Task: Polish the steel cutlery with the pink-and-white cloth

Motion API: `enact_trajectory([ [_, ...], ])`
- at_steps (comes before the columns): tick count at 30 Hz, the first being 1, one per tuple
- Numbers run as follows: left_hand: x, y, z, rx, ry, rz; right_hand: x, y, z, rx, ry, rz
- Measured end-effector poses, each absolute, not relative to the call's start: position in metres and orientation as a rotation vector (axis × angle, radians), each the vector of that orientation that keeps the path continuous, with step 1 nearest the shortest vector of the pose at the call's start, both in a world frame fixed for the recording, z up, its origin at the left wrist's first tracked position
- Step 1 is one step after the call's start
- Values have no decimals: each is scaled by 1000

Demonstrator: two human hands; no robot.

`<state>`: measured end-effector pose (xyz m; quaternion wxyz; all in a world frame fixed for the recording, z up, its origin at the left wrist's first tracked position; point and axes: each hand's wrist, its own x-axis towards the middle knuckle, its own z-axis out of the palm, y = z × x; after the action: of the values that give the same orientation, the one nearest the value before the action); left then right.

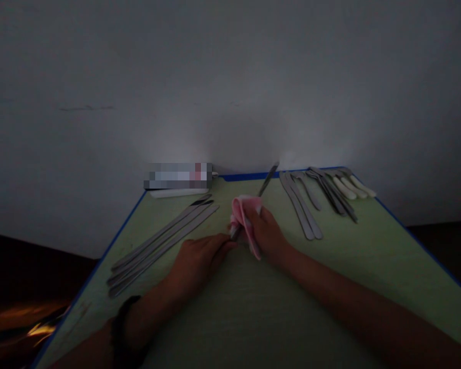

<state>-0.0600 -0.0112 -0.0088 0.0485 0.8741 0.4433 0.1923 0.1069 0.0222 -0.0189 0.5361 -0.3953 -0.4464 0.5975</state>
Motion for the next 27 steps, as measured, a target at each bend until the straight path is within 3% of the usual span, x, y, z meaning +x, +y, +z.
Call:
enact_trajectory([
  [4,-62,-10,-10,2724,1315,708,100,12,-19,-1086,-1180,1300],
  [14,-58,-8,-6,2643,1399,622,96,8,-17,-1091,-1176,1308],
  [21,-57,-9,-10,2798,1105,616,103,30,-18,-961,-701,1496],
  [27,-53,-16,-8,2816,1130,367,123,48,-12,-895,-498,1390],
])
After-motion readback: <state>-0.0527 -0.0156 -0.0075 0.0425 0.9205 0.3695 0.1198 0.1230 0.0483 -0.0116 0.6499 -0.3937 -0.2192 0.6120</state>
